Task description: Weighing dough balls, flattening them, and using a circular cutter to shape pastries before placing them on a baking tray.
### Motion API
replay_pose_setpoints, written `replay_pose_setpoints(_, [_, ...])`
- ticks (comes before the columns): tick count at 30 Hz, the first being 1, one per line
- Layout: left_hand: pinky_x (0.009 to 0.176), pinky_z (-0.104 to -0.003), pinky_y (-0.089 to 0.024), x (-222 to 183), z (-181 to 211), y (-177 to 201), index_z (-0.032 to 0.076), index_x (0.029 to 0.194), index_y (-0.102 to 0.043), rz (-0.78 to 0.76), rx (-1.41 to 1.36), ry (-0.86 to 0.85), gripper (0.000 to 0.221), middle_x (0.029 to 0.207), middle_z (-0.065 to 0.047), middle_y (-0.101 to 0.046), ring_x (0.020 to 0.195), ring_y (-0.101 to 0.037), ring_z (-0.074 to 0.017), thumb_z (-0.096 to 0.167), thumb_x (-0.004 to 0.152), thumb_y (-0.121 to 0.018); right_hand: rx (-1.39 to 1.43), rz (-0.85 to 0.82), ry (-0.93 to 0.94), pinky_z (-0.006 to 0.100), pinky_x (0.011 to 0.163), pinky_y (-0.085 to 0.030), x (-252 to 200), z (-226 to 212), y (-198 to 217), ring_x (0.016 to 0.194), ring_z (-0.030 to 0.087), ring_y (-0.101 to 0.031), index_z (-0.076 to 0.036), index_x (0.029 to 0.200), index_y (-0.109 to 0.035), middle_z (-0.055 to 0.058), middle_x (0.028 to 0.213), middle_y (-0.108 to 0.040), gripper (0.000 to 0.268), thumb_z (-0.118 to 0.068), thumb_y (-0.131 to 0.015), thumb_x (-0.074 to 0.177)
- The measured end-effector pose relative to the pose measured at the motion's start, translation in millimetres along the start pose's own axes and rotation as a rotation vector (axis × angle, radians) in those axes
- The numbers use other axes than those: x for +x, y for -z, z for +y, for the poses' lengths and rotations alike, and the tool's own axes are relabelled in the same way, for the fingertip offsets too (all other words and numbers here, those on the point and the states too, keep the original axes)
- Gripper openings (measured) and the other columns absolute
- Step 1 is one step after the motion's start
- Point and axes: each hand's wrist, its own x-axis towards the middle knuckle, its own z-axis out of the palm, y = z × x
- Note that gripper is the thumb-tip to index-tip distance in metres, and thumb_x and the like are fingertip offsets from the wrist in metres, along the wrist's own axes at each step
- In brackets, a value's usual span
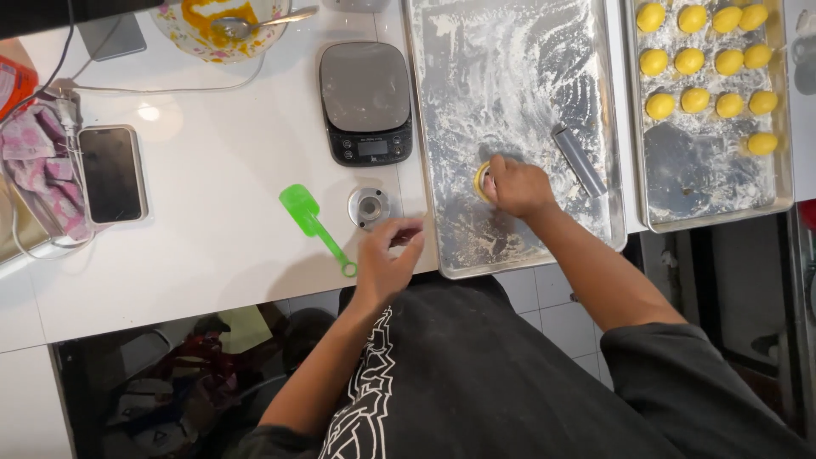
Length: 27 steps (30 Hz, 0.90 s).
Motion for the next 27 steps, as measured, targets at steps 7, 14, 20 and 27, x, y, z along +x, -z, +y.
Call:
replay_pose_setpoints(7, [0.09, -0.037, -0.059, 40, -53, -105, 0.003, 0.122, -0.071, -0.326, 0.206, 0.198, 0.035, 0.112, -0.02, -0.074, 0.105, -0.073, -0.0314, 0.024, 0.095, -0.067, 0.265, -0.076, -0.193, 0.044, 0.051, -0.052, -8, 2, 24, 0.056, 0.033, -0.066, -0.013, 0.097, -0.052, 0.008, 0.069, -0.056, 0.038, -0.05, -0.044, 0.101])
replay_pose_setpoints(14, [0.101, -0.041, -0.054, 64, -67, -155, 0.0, 0.137, -0.062, -0.379, 0.151, 0.359, 0.057, 0.128, -0.021, -0.069, 0.122, -0.066, -0.0336, 0.044, 0.1, -0.06, 0.732, -0.134, -0.486, 0.048, 0.057, -0.05, -17, 17, 65, 0.064, 0.043, -0.067, -0.009, 0.106, -0.052, 0.018, 0.068, -0.061, 0.031, -0.039, -0.054, 0.1])
replay_pose_setpoints(20, [0.09, -0.035, -0.058, 61, -81, -171, 0.008, 0.125, -0.072, -0.296, 0.067, 0.424, 0.047, 0.114, -0.013, -0.075, 0.105, -0.073, -0.0255, 0.044, 0.095, -0.072, 0.976, -0.197, -0.65, 0.05, 0.061, -0.046, -11, 23, 84, 0.07, 0.047, -0.067, -0.008, 0.103, -0.052, 0.023, 0.068, -0.063, 0.025, -0.033, -0.054, 0.102])
replay_pose_setpoints(27, [0.087, -0.033, -0.057, 55, -69, -179, 0.005, 0.124, -0.07, -0.191, 0.129, 0.517, 0.041, 0.112, -0.011, -0.075, 0.101, -0.074, -0.0221, 0.029, 0.091, -0.076, 1.16, -0.15, -0.861, 0.046, 0.066, -0.045, -33, 46, 44, 0.073, 0.039, -0.065, -0.011, 0.102, -0.053, 0.019, 0.071, -0.064, 0.018, -0.03, -0.055, 0.104])
